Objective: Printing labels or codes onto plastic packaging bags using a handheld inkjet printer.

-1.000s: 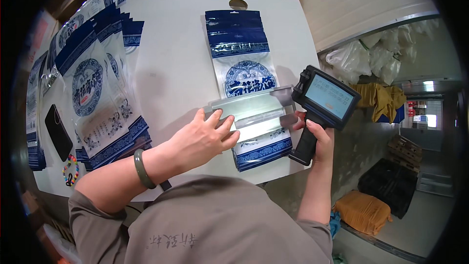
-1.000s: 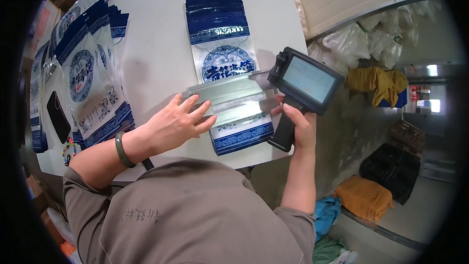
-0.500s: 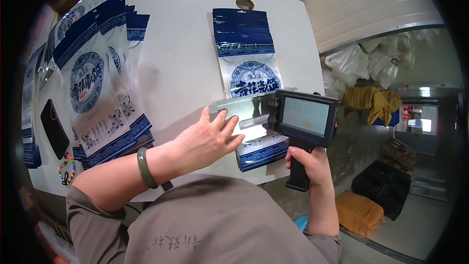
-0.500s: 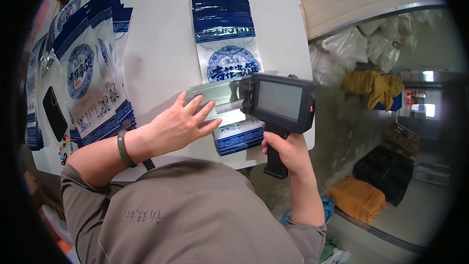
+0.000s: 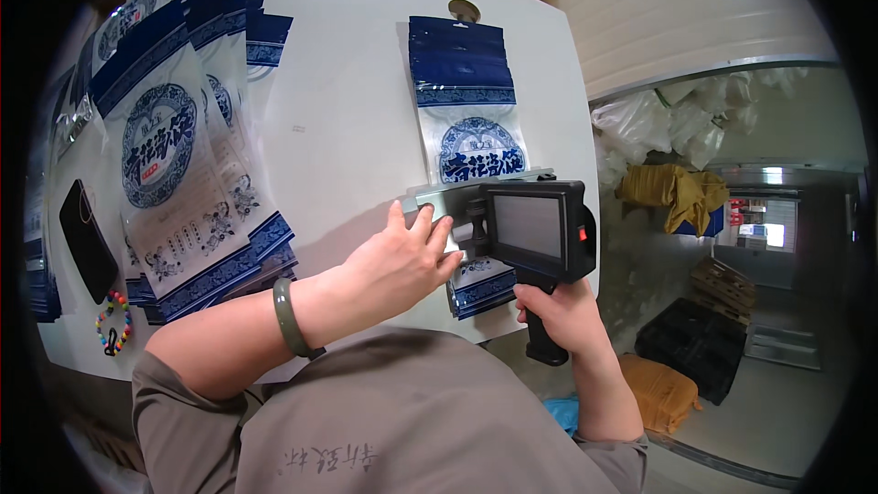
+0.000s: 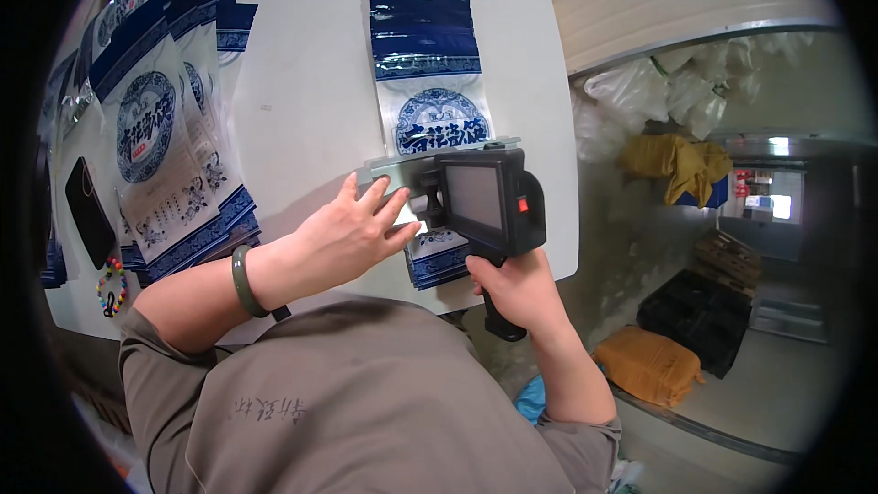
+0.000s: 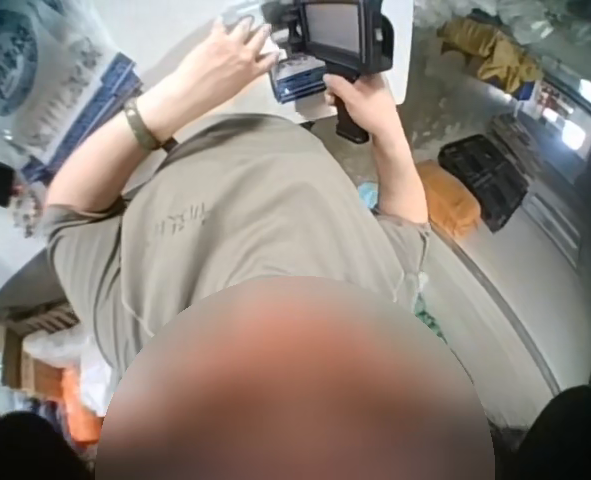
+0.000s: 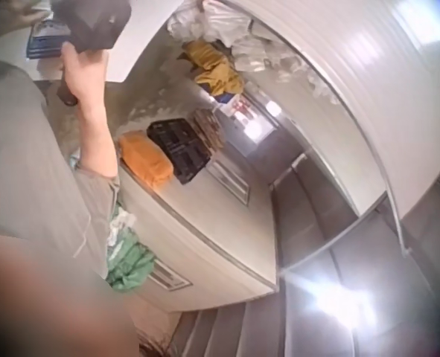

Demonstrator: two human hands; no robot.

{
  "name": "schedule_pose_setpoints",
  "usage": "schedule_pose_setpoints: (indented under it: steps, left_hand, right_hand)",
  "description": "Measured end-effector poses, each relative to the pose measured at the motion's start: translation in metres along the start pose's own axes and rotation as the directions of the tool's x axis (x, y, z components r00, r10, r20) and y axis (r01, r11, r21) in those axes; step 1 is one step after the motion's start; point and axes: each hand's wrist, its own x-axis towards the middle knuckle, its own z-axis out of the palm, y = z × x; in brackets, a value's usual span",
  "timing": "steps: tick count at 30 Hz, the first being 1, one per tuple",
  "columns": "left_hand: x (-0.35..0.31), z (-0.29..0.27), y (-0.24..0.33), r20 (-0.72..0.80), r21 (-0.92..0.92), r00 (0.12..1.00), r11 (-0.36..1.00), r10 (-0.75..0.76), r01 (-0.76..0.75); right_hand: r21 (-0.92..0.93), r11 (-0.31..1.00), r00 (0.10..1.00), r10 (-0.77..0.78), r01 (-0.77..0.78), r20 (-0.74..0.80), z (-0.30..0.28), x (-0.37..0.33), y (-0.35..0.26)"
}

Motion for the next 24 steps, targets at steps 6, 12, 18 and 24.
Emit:
schedule_pose_setpoints:
  steps: [6, 12, 18, 24]
  left_hand:
    - [-0.001, 0.006, 0.002, 0.008, 0.003, 1.0, 1.0, -0.001, 0.001]
    - [0.0, 0.002, 0.0, 0.0, 0.01, 1.0, 1.0, 0.002, -0.002]
    - [0.001, 0.004, -0.001, -0.011, -0.045, 1.0, 0.999, 0.007, -0.008]
    - [0.001, 0.001, -0.001, -0.028, -0.029, 0.999, 0.999, 0.039, -0.039]
  right_hand:
    - [-0.121, 0.992, 1.0, 0.027, -0.027, -0.003, 0.016, -0.001, -0.011]
    - [-0.201, 0.978, 0.998, 0.063, -0.065, -0.015, 0.015, 0.003, -0.012]
    - [-0.061, 0.991, 0.989, 0.111, -0.117, -0.102, -0.031, 0.023, 0.003]
    - [0.108, 0.981, 0.963, 0.18, -0.161, -0.199, -0.082, 0.025, 0.022]
